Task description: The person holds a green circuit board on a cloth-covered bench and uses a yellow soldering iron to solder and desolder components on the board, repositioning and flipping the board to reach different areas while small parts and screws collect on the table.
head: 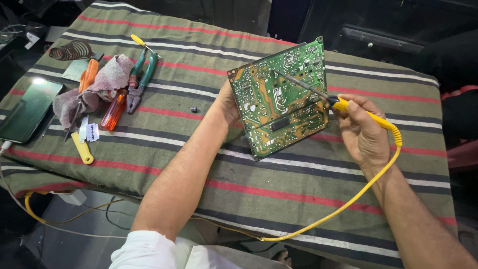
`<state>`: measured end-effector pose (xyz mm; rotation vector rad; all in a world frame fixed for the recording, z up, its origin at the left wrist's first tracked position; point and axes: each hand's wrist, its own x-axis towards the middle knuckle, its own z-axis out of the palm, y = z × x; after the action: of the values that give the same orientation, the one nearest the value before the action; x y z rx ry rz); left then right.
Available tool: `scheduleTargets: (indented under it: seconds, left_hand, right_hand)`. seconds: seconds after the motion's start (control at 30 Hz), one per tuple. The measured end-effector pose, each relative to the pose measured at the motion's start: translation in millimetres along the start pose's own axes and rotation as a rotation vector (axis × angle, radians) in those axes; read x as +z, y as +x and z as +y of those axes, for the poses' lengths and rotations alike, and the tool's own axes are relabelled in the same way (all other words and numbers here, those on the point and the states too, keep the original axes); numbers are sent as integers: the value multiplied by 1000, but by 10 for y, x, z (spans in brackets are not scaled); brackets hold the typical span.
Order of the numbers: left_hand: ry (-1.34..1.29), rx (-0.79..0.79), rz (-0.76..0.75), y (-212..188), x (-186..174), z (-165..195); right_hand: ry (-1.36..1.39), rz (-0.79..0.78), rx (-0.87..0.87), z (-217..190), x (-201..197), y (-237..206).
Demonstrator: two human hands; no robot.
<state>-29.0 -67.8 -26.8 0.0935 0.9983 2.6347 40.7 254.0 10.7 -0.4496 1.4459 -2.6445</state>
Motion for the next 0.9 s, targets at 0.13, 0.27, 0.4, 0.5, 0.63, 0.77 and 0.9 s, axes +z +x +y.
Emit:
scheduleTargets:
  seconds: [0.13, 0.27, 0.4, 0.5, 0.63, 0.77, 0.9]
  left_hand:
    - [-8, 11, -15, -31, 26, 13]
    - [-7, 13, -30, -43, 54, 23]
    - [12, 13, -8, -68, 78, 32]
    - [4, 12, -30, -90, 95, 44]
    - [-9, 6, -66, -96, 125, 68]
    - [-15, 7, -97, -91, 159, 77]
    - [-8, -5, -58, -105, 173, 77]
  right_hand:
    - [23, -3, -7, 5, -6, 6]
    - [3, -2, 1, -4, 1, 1]
    - [-3, -9, -1, -11, 13, -3]
    - [-5, -13, 1, -16, 15, 3]
    - [12, -13, -10, -21, 13, 10]
    - [11, -10, -2, -34, 16, 14]
    - [5, -16, -4, -38, 27, 1]
